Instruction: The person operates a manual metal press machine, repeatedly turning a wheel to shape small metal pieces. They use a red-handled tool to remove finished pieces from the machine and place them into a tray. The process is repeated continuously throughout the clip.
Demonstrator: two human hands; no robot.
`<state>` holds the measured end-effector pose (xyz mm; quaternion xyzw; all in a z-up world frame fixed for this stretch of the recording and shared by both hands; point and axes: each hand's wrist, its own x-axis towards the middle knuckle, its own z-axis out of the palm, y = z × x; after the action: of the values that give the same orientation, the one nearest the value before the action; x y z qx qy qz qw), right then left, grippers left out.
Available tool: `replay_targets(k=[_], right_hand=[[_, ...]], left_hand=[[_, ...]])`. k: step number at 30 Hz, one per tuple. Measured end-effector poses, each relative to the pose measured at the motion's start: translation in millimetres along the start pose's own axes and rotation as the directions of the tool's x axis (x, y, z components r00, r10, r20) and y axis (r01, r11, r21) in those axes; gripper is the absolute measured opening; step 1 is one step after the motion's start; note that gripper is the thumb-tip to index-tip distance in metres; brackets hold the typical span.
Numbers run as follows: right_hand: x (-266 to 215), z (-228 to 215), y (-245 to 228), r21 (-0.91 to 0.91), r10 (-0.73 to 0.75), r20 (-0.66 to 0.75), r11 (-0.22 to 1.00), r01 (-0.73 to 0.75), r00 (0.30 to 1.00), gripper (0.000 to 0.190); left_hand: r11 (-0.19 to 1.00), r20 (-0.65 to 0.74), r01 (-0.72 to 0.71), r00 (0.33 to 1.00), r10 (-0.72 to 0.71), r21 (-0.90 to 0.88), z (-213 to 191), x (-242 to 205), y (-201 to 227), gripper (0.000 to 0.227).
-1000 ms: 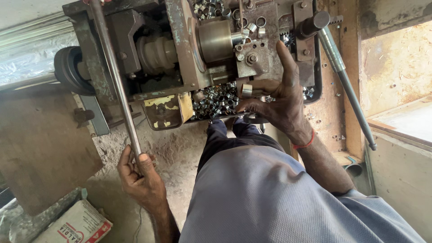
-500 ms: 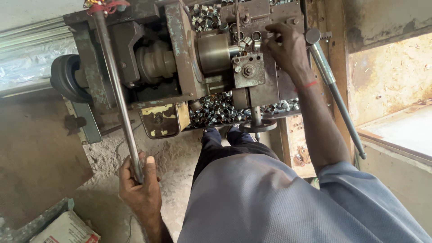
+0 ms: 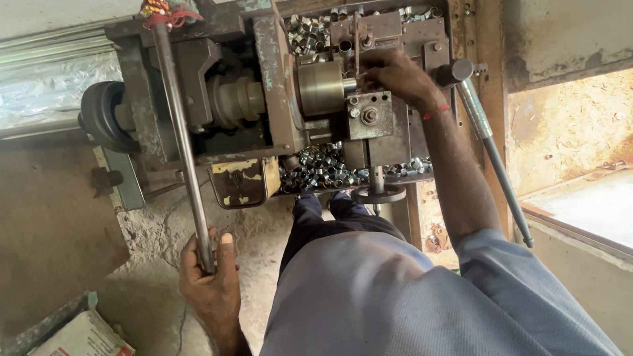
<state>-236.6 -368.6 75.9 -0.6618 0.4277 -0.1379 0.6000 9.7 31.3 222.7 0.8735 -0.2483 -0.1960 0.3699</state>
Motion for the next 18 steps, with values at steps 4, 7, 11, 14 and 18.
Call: replay_targets(k=[4, 7, 11, 14, 18], right_hand=[[1.9, -2.8, -4.9, 0.225, 0.087, -0.173, 0.973, -0.047, 0.981, 0.032], [10.2, 3.7, -6.9, -0.006, 0.074, -0.172, 0.997, -0.076, 0.982, 0.032], [25.9, 15.1, -5.6, -0.122, 0.182, -0.061, 0.974, -0.189, 0.981, 0.037], [23.8, 15.7, -4.6, -0.137, 0.182, -0.012, 0.974, -0.182, 0.983, 0.047], [-0.3, 13.0, -3.9, 0.219, 0.097, -0.115, 0.973, -0.07, 0.989, 0.031]], left_hand=[[0.999, -0.015, -0.049, 0.999, 0.049, 0.02, 0.6, 0.1, 1.3, 0.041], [0.998, -0.026, -0.064, 0.998, 0.064, 0.022, 0.8, -0.9, 5.3, 0.04], [0.998, -0.031, -0.03, 0.999, 0.031, 0.048, 1.3, -1.5, 10.8, 0.039], [0.999, -0.031, 0.021, 0.999, -0.019, 0.047, 1.5, -3.3, 13.7, 0.04], [0.998, -0.025, 0.039, 0.999, -0.038, 0.041, 0.9, -3.4, 14.7, 0.038]])
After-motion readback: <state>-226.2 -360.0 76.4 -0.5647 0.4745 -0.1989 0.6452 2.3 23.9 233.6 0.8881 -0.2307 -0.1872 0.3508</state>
